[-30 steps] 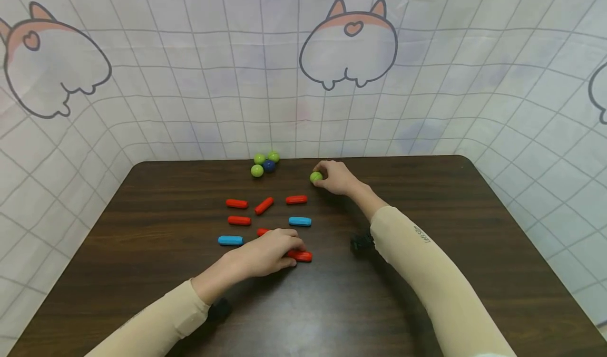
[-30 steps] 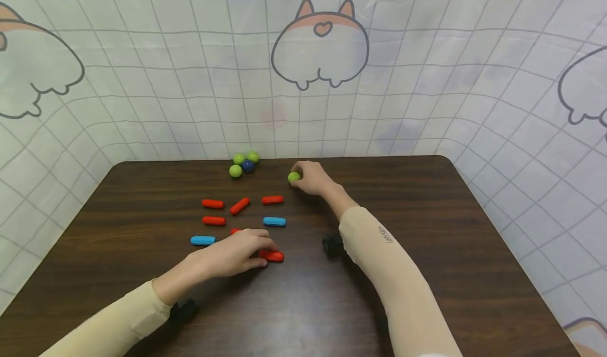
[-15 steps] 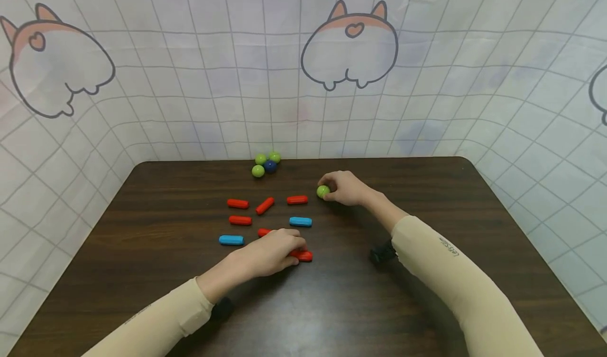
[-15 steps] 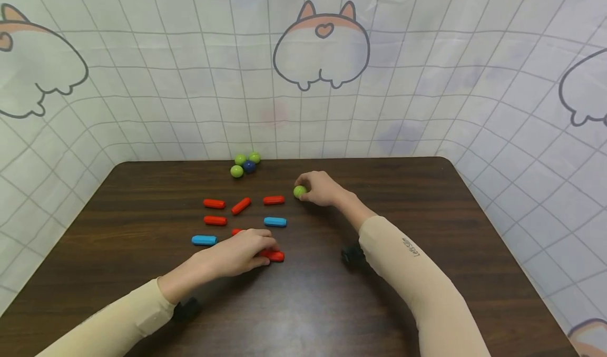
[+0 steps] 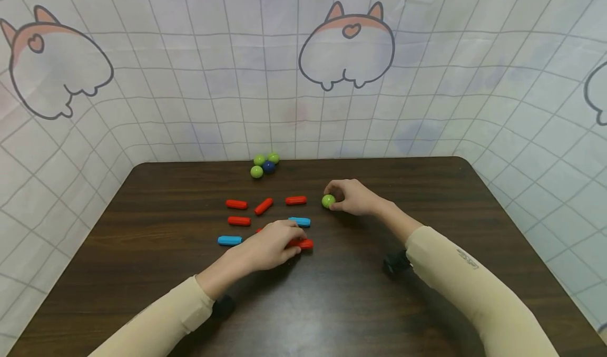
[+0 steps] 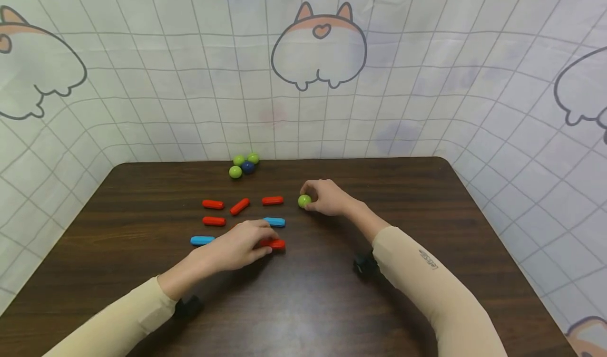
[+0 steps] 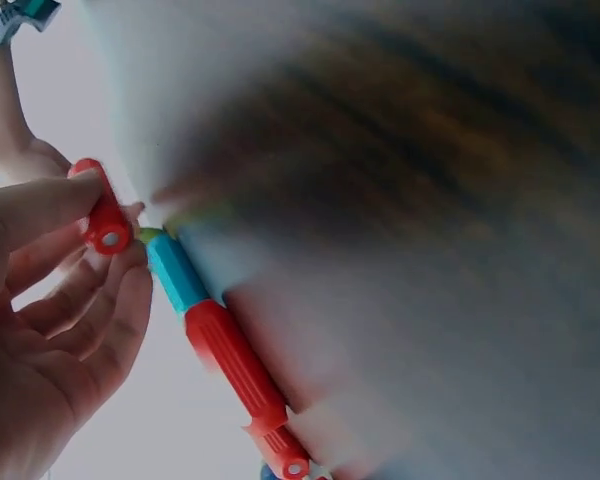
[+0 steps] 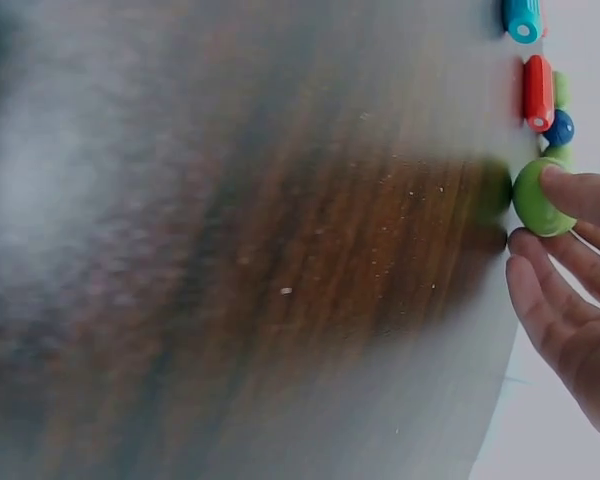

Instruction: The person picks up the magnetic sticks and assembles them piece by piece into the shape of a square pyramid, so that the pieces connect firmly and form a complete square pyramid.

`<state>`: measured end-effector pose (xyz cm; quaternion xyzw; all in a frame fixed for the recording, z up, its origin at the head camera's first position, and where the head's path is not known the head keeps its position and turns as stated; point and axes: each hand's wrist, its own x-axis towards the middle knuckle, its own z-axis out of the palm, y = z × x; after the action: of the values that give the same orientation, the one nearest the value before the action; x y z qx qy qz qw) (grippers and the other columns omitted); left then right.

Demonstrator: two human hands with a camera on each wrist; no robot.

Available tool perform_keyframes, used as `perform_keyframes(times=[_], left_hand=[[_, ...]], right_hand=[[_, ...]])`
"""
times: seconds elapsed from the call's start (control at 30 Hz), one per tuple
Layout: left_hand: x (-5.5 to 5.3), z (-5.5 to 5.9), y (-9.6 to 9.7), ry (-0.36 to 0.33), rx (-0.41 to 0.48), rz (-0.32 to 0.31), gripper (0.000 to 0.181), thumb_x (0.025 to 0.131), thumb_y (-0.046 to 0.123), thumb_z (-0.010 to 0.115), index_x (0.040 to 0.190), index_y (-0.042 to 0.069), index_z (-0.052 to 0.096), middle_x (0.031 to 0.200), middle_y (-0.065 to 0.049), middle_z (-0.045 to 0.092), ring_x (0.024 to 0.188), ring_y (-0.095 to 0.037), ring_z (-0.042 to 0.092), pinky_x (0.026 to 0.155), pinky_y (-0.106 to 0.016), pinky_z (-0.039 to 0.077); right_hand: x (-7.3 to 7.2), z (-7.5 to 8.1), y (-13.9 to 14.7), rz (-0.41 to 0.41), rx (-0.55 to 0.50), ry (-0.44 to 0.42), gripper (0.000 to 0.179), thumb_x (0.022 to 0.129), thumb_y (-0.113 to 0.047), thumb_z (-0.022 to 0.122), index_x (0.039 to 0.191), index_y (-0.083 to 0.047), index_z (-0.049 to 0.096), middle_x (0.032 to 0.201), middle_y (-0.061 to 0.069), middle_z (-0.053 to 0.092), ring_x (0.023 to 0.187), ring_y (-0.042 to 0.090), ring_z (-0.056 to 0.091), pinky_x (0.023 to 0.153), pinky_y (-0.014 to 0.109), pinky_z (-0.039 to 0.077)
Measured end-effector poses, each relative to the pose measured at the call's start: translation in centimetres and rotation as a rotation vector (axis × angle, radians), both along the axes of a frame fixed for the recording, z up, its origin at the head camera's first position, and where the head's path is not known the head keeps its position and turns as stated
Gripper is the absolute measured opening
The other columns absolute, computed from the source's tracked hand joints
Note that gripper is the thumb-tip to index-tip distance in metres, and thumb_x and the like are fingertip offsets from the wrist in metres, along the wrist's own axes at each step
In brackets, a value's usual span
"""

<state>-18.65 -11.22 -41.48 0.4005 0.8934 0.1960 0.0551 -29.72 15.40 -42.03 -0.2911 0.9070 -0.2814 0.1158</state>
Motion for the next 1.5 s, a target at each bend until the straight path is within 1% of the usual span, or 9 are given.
perform_keyframes(times=[0.13,0.3,0.47,0.57,0.8,1.0,1.13,1.37,1.5], left_hand=[[-0.5,0.0,0.0,0.009,0.019,0.024,0.02,0.097,0.01,0.073,0.116,0.005,0.072,0.104,-0.003,0.063,0.085,-0.016,0.059,0.072,-0.027,0.051],[-1.4,0.0,0.3,0.029,0.019,0.033,0.022,0.097,0.01,0.073,0.117,0.002,0.072,0.093,-0.001,0.056,0.074,-0.013,0.051,0.065,-0.026,0.046],[-2.4,0.7,0.4,0.021,0.014,0.057,0.025,0.097,0.009,0.072,0.121,0.0,0.071,0.1,-0.004,0.061,0.081,-0.016,0.057,0.072,-0.028,0.05],[-2.9,1.0,0.5,0.01,0.014,0.061,0.026,0.097,0.009,0.072,0.122,0.0,0.071,0.107,-0.007,0.065,0.089,-0.019,0.061,0.079,-0.03,0.053],[-4.0,1.1,0.5,0.001,0.008,0.06,0.023,0.097,0.008,0.073,0.119,0.001,0.072,0.11,-0.009,0.068,0.096,-0.023,0.064,0.084,-0.034,0.054],[-4.9,1.3,0.8,0.001,-0.004,0.088,0.024,0.096,0.008,0.073,0.119,0.001,0.072,0.113,-0.01,0.068,0.102,-0.024,0.065,0.086,-0.034,0.054],[-5.3,1.4,1.1,-0.008,-0.009,0.088,0.025,0.097,0.009,0.072,0.121,0.0,0.071,0.117,-0.012,0.067,0.106,-0.027,0.065,0.089,-0.035,0.054],[-6.0,1.2,1.6,-0.007,-0.009,0.088,0.024,0.097,0.009,0.073,0.119,0.001,0.072,0.111,-0.009,0.068,0.095,-0.023,0.065,0.082,-0.035,0.055],[-6.7,1.2,1.7,-0.028,-0.012,0.107,0.021,0.097,0.009,0.073,0.117,0.003,0.072,0.108,-0.007,0.066,0.091,-0.021,0.063,0.08,-0.034,0.054]], right_hand=[[0.4,0.0,0.1,0.003,-0.007,-0.008,0.034,0.095,-0.014,0.076,0.125,-0.005,0.066,0.106,0.003,0.072,0.1,0.021,0.065,0.092,0.045,0.052],[0.9,-0.2,0.5,-0.001,-0.028,-0.011,0.032,0.094,-0.014,0.077,0.122,-0.004,0.067,0.101,0.002,0.072,0.096,0.019,0.066,0.088,0.042,0.053],[1.1,-0.4,0.5,-0.005,-0.054,-0.008,0.031,0.094,-0.015,0.078,0.12,-0.004,0.068,0.099,0.001,0.073,0.095,0.018,0.067,0.086,0.041,0.055],[1.3,-0.5,0.4,0.0,-0.063,0.001,0.03,0.093,-0.015,0.079,0.119,-0.004,0.068,0.099,0.0,0.073,0.093,0.017,0.068,0.085,0.04,0.055],[2.0,-0.2,0.2,0.0,-0.069,0.005,0.029,0.092,-0.015,0.08,0.117,-0.004,0.069,0.095,-0.001,0.072,0.089,0.015,0.067,0.082,0.038,0.055],[2.1,0.0,0.2,-0.008,-0.082,0.017,0.028,0.092,-0.015,0.08,0.115,-0.004,0.068,0.093,-0.001,0.071,0.088,0.015,0.066,0.081,0.037,0.055],[2.2,0.1,0.2,-0.017,-0.09,0.007,0.028,0.091,-0.015,0.081,0.113,-0.004,0.068,0.091,-0.001,0.071,0.086,0.015,0.066,0.079,0.036,0.055],[2.3,-0.1,0.1,0.0,-0.087,0.025,0.029,0.089,-0.016,0.083,0.11,-0.004,0.068,0.09,-0.002,0.07,0.084,0.013,0.066,0.077,0.034,0.055],[2.2,0.0,0.0,0.0,-0.089,0.034,0.029,0.089,-0.016,0.083,0.11,-0.004,0.068,0.09,-0.002,0.07,0.084,0.013,0.066,0.077,0.034,0.055]])
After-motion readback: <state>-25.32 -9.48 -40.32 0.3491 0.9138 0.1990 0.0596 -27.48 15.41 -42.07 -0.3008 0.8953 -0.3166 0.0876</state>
